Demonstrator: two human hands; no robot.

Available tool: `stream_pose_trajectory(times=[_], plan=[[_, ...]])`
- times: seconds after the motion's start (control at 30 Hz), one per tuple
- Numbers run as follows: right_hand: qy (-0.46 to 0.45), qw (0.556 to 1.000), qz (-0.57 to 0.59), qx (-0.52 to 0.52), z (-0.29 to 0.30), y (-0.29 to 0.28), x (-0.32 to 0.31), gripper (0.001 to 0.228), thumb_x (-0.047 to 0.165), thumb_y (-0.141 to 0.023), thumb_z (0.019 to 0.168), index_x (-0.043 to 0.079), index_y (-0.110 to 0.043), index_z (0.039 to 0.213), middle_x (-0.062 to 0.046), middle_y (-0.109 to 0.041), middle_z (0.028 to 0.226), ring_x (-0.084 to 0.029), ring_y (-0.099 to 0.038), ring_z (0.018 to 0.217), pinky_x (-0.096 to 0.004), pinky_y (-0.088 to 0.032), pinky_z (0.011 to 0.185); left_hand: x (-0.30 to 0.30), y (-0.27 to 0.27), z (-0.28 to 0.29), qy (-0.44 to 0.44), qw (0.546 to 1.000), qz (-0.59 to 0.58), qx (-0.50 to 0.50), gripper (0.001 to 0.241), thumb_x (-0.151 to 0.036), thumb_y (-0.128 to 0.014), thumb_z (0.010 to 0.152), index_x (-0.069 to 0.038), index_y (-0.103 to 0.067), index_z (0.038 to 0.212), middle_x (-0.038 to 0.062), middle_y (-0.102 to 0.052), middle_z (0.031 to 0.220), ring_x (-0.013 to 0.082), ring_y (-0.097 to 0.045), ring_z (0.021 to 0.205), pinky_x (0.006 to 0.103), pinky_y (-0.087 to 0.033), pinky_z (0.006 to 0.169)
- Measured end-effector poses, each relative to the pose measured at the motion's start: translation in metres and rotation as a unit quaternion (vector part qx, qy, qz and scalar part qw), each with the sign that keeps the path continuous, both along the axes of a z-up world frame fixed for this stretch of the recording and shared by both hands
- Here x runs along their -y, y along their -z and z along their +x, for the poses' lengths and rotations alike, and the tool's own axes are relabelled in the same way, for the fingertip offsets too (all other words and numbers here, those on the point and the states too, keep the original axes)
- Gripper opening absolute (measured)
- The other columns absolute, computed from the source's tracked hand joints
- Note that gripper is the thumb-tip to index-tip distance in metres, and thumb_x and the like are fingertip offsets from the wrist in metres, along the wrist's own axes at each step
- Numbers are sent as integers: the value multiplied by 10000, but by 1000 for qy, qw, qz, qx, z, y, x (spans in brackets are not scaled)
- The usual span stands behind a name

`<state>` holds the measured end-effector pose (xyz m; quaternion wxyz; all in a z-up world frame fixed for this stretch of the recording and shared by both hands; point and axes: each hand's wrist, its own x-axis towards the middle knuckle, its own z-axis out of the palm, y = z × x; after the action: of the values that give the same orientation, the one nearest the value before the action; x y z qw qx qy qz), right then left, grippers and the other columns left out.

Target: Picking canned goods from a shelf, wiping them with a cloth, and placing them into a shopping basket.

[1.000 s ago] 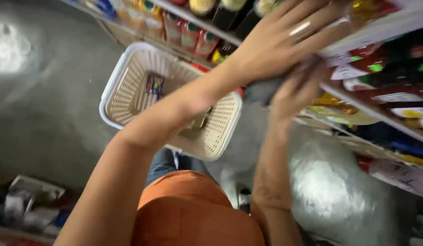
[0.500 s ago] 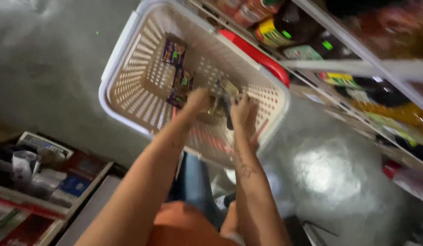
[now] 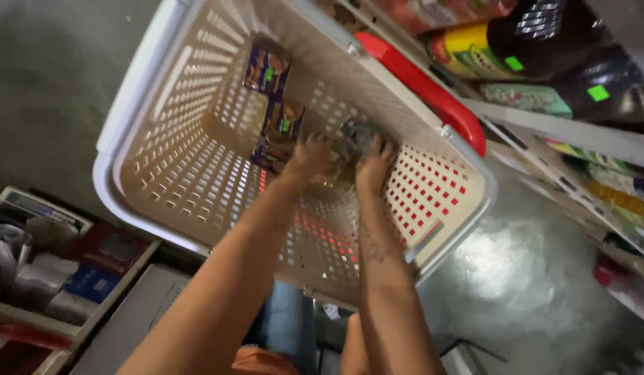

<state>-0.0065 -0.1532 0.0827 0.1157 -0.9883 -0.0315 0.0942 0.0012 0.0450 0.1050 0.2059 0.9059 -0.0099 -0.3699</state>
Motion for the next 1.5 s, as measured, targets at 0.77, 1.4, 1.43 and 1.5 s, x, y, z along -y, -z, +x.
stream_pose_trajectory(times=[0.77,1.4,1.43,1.5], plan=[[23,995,-95,31,-17,-12,-6,614,223,-790,967,174,-459,1483,-241,-507,1392,-495,-451,1396,-658,-308,1212,-27,-84,31,96,985,-92,113,779,-413,-825,701,-161,-559,1388,168,-620,1318,420,-584,1199,580,-511,888],[-209,881,152,396,98,-597,-31,360,287,-565,1071,63,-726,1301,-225,-697,1347,-406,-594,1235,-443,-475,1037,-10,-510,103,21,807,-337,484,904,-426,-911,707,-47,-504,1419,227,-663,1313,413,-646,1186,454,-522,993],[-74,919,244,300,109,-585,-10,320,303,-576,1053,62,-732,1195,-177,-729,1198,-322,-658,1115,-409,-507,972,-8,-530,99,-16,818,-358,451,911,-424,-912,682,-33,-504,1397,219,-668,1271,401,-659,1151,445,-529,961],[54,924,330,186,116,-588,13,304,317,-588,1036,59,-740,1089,-131,-757,1049,-237,-715,994,-376,-535,908,4,-548,94,-54,825,-376,419,919,-423,-913,658,-18,-505,1375,212,-673,1229,390,-671,1115,435,-536,928]])
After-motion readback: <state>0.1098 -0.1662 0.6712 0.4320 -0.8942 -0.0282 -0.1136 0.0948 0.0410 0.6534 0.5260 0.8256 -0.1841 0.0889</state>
